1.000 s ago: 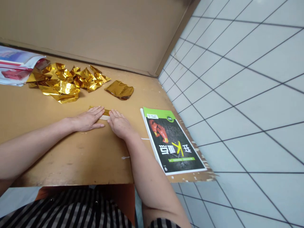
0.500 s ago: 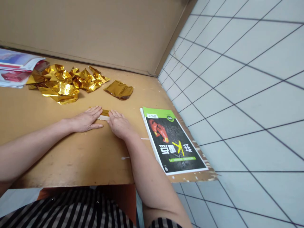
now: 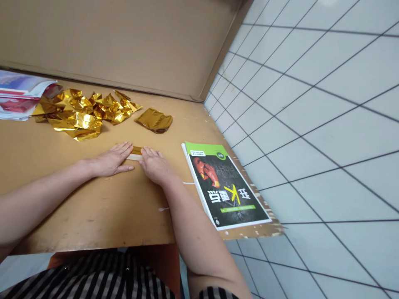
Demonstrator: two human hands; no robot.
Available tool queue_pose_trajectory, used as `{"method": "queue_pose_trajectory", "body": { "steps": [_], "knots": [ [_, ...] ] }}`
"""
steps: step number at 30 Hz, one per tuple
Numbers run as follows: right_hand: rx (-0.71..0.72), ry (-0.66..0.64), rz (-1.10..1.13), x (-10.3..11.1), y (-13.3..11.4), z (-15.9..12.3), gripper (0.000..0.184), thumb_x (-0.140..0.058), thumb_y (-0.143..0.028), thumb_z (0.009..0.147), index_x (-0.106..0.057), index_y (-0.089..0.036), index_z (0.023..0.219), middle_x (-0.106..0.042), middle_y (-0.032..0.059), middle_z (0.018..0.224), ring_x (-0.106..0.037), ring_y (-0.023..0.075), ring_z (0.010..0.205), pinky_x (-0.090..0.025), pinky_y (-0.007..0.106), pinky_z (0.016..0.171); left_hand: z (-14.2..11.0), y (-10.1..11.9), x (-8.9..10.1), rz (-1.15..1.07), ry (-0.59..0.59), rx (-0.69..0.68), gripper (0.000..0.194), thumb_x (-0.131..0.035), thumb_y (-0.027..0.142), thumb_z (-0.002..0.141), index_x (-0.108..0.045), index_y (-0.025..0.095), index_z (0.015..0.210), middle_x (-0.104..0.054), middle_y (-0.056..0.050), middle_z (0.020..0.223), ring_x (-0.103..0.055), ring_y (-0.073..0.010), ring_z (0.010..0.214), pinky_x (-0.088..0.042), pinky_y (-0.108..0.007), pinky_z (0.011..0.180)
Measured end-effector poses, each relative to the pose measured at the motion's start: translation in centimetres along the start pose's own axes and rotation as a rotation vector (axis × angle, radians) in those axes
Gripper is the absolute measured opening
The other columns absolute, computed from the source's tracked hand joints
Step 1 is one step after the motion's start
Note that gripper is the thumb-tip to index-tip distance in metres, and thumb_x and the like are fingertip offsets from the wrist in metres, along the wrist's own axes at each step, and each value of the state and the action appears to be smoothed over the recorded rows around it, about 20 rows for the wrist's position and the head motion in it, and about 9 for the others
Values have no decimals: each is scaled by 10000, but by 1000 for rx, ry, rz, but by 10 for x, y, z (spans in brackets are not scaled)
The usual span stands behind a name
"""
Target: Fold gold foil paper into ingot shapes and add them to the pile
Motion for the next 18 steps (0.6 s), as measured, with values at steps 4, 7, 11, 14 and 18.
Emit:
{"method": "queue_pose_trajectory", "body": {
  "steps": [4, 7, 11, 14, 18],
  "knots": [
    [0, -7, 1, 3, -2, -2, 528, -319, -331, 1003, -430, -129, 1479, -384, 156, 1575, -319, 241, 1482, -284, 481, 1195, 0, 3, 2, -1, -9, 16, 936, -232, 727, 928, -238, 20, 1540, -196, -230, 1620, -176, -328, 1517, -194, -445, 1212],
    [-19, -23, -9, 6, -5, -3, 535, -315, -320, 1004, -418, -108, 1484, -378, 167, 1576, -315, 239, 1483, -276, 475, 1199, 0, 3, 2, -3, -15, 17, 937, -229, 724, 929, -229, 14, 1541, -183, -238, 1619, -170, -334, 1517, -196, -454, 1212],
    [-26, -18, -22, 6, -7, -4, 530, -323, -312, 1000, -424, -109, 1479, -383, 169, 1573, -327, 250, 1478, -283, 492, 1193, 0, 1, 1, -1, 2, -8, 928, -222, 728, 928, -243, 33, 1541, -193, -234, 1617, -175, -331, 1516, -195, -457, 1211],
    [-29, -11, -17, 6, -8, -4, 522, -329, -322, 999, -437, -134, 1474, -393, 156, 1572, -335, 247, 1474, -286, 488, 1193, 0, 1, 1, 0, 9, -22, 923, -219, 729, 927, -251, 40, 1540, -205, -230, 1616, -177, -319, 1517, -195, -449, 1211],
    [-42, -34, -22, 7, -7, -5, 538, -326, -313, 996, -417, -99, 1481, -383, 175, 1572, -324, 248, 1479, -276, 481, 1198, 1, 0, -1, 1, -1, -12, 931, -224, 727, 928, -239, 27, 1542, -190, -234, 1618, -171, -326, 1518, -191, -448, 1212]
  ]
}}
Point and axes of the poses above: each hand's wrist, its own z-axis towards the middle knuckle, its own x-axis out of the back of the hand, y = z × x, the point moved 1 cm from there along z, towards the middle knuckle
